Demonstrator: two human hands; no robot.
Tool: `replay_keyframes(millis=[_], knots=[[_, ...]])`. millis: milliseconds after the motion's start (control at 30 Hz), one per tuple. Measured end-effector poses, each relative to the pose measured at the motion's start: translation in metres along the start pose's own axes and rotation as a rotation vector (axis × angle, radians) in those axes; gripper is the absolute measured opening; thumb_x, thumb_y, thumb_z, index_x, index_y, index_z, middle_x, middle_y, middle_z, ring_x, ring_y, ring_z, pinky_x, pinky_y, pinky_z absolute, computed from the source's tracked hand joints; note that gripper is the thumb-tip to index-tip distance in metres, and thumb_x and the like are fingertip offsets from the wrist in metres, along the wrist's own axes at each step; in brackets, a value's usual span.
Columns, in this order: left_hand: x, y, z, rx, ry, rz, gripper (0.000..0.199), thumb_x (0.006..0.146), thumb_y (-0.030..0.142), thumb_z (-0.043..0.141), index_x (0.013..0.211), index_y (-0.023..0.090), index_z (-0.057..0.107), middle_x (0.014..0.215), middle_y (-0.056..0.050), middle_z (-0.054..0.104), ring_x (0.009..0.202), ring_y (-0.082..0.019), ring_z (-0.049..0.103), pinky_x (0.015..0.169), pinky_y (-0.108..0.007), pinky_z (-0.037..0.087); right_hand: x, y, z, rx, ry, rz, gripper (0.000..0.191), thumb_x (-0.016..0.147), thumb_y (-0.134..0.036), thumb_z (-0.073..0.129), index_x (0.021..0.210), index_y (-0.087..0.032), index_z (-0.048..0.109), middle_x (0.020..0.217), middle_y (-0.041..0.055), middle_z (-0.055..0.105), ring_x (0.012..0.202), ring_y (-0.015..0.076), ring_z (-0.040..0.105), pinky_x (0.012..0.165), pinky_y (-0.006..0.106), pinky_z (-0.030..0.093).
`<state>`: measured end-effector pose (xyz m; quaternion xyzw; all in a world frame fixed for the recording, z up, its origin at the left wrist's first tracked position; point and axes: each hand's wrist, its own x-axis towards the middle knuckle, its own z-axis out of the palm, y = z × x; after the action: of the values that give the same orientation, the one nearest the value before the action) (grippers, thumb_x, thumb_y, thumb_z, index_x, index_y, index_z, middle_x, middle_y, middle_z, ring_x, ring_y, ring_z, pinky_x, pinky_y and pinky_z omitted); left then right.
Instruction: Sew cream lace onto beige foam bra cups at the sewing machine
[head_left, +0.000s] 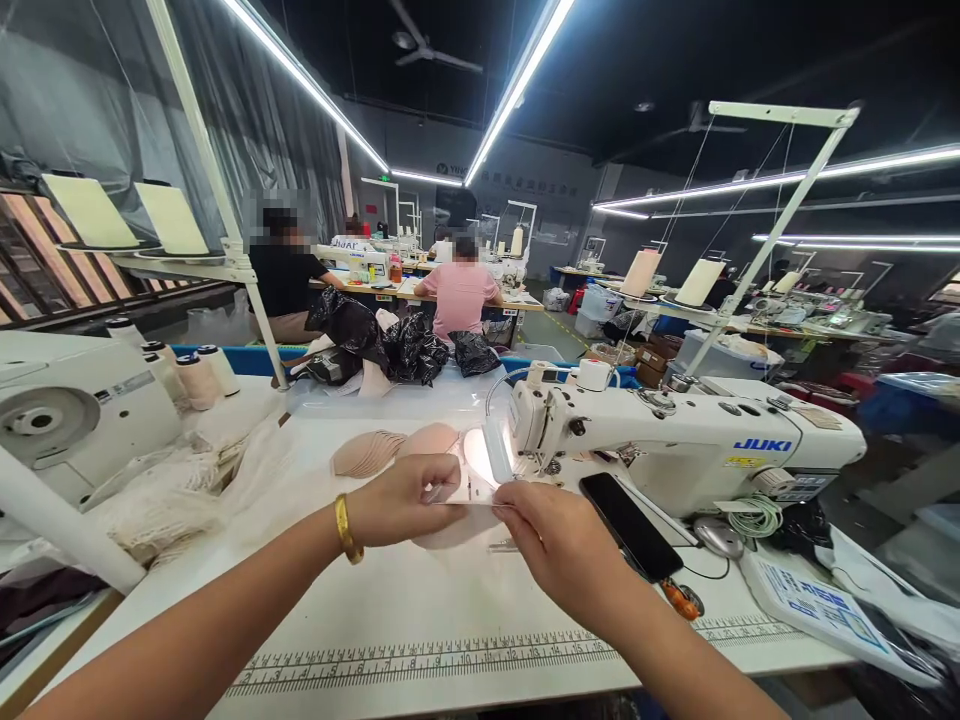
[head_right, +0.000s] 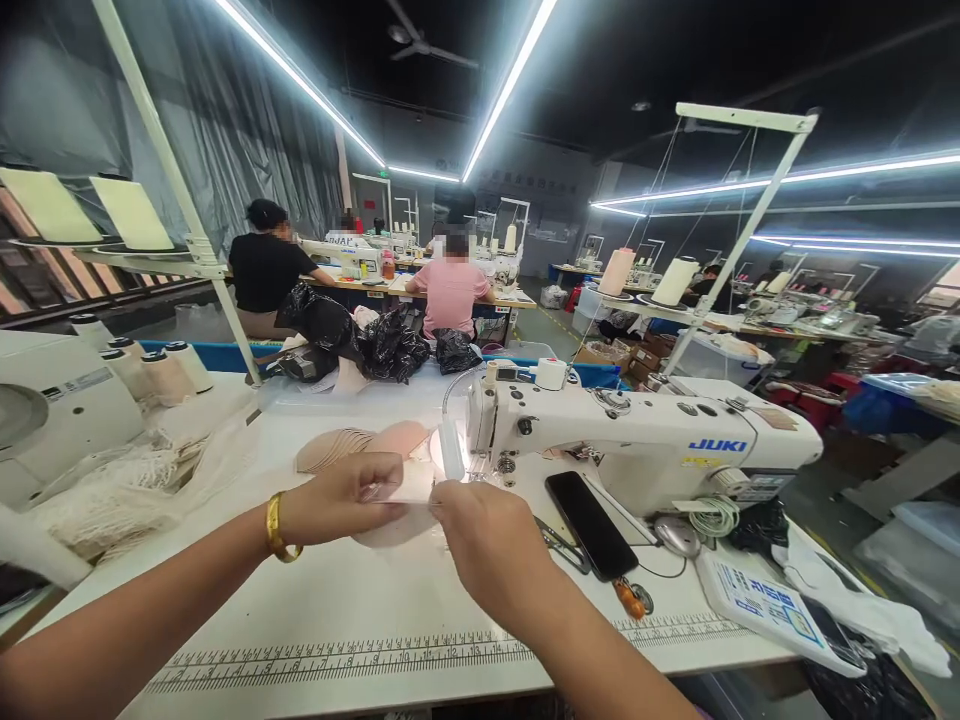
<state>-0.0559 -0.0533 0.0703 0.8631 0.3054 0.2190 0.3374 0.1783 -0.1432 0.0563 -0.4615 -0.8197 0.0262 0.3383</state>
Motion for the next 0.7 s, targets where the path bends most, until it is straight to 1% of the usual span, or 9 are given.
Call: replay_keyframes(millis=[67, 100, 167, 233, 333, 467, 533, 600, 700], knots=[[-0.009, 0.0, 0.001, 0.212, 0.186, 0.093, 0.029, 0.087, 0.034, 0.057, 0.066, 0.023, 0.039, 0.062, 0.003, 0.045, 0.06, -0.015, 0.04, 0.058, -0.028, 0.03, -0.003, 0.001, 0.014, -0.136, 0.179, -0.128, 0.023, 0.1, -0.01, 0.047, 0.099, -0.022, 0.067, 0.082, 0.0052, 0.073, 0.069, 0.0201, 0.062, 0.063, 0.03, 0.039], [-0.014, -0.002, 0.003, 0.338, 0.228, 0.158, 0.026, 0.089, 0.029, 0.053, 0.067, 0.023, 0.041, 0.062, 0.002, 0.047, 0.06, -0.016, 0.041, 0.06, -0.03, 0.031, -0.005, 0.004, 0.023, -0.167, 0.24, -0.171, 0.026, 0.099, -0.006, 0.047, 0.101, -0.021, 0.067, 0.088, 0.0065, 0.075, 0.073, 0.0204, 0.063, 0.066, 0.031, 0.041], [-0.023, -0.006, 0.011, 0.591, 0.207, 0.275, 0.023, 0.093, 0.018, 0.048, 0.07, 0.022, 0.048, 0.066, -0.001, 0.056, 0.063, -0.019, 0.047, 0.064, -0.033, 0.033, -0.011, 0.014, 0.045, -0.196, 0.261, -0.212, 0.03, 0.097, 0.0, 0.046, 0.102, -0.021, 0.067, 0.101, 0.0077, 0.077, 0.082, 0.0208, 0.064, 0.073, 0.032, 0.044], [-0.03, -0.012, 0.025, 0.745, 0.087, 0.325, 0.018, 0.094, 0.017, 0.055, 0.076, 0.022, 0.055, 0.076, -0.003, 0.064, 0.069, -0.021, 0.053, 0.07, -0.036, 0.037, -0.017, 0.032, 0.065, -0.232, 0.179, -0.225, 0.033, 0.096, 0.001, 0.043, 0.095, -0.021, 0.068, 0.098, 0.0062, 0.077, 0.08, 0.0206, 0.063, 0.072, 0.032, 0.044], [-0.029, -0.022, 0.047, 0.775, -0.073, 0.333, 0.018, 0.089, 0.023, 0.074, 0.081, 0.021, 0.058, 0.085, -0.003, 0.069, 0.076, -0.023, 0.06, 0.074, -0.036, 0.041, -0.023, 0.063, 0.081, -0.238, 0.019, -0.282, 0.032, 0.097, -0.002, 0.046, 0.084, -0.021, 0.067, 0.086, 0.0024, 0.075, 0.072, 0.0191, 0.06, 0.065, 0.03, 0.041], [-0.001, -0.035, 0.066, 0.842, -0.112, 0.397, 0.02, 0.085, 0.0, 0.06, 0.084, 0.02, 0.058, 0.085, -0.003, 0.067, 0.075, -0.022, 0.06, 0.073, -0.036, 0.042, -0.022, 0.098, 0.079, -0.122, -0.168, -0.276, 0.027, 0.099, -0.005, 0.051, 0.093, -0.022, 0.071, 0.1, 0.0032, 0.076, 0.087, 0.0196, 0.065, 0.072, 0.028, 0.045], [0.015, -0.042, 0.07, 0.848, -0.149, 0.35, 0.021, 0.083, -0.001, 0.059, 0.078, 0.02, 0.055, 0.079, -0.003, 0.065, 0.069, -0.021, 0.058, 0.066, -0.035, 0.039, -0.02, 0.108, 0.076, -0.061, -0.185, -0.245, 0.03, 0.099, -0.005, 0.048, 0.101, -0.024, 0.071, 0.109, 0.0037, 0.076, 0.095, 0.0199, 0.065, 0.077, 0.029, 0.048], [0.026, -0.048, 0.073, 0.802, -0.17, 0.278, 0.023, 0.087, 0.005, 0.06, 0.072, 0.02, 0.052, 0.073, -0.001, 0.063, 0.062, -0.02, 0.055, 0.06, -0.034, 0.035, -0.02, 0.114, 0.073, -0.032, -0.159, -0.268, 0.037, 0.099, -0.003, 0.043, 0.113, -0.025, 0.07, 0.116, 0.0048, 0.076, 0.102, 0.0207, 0.065, 0.081, 0.031, 0.051], [0.028, -0.056, 0.076, 0.694, -0.077, 0.277, 0.022, 0.092, 0.011, 0.06, 0.073, 0.02, 0.052, 0.078, -0.002, 0.064, 0.069, -0.02, 0.057, 0.063, -0.033, 0.039, -0.023, 0.115, 0.071, -0.049, -0.123, -0.31, 0.043, 0.097, -0.002, 0.043, 0.125, -0.026, 0.065, 0.113, 0.0059, 0.075, 0.101, 0.0222, 0.063, 0.081, 0.034, 0.052]])
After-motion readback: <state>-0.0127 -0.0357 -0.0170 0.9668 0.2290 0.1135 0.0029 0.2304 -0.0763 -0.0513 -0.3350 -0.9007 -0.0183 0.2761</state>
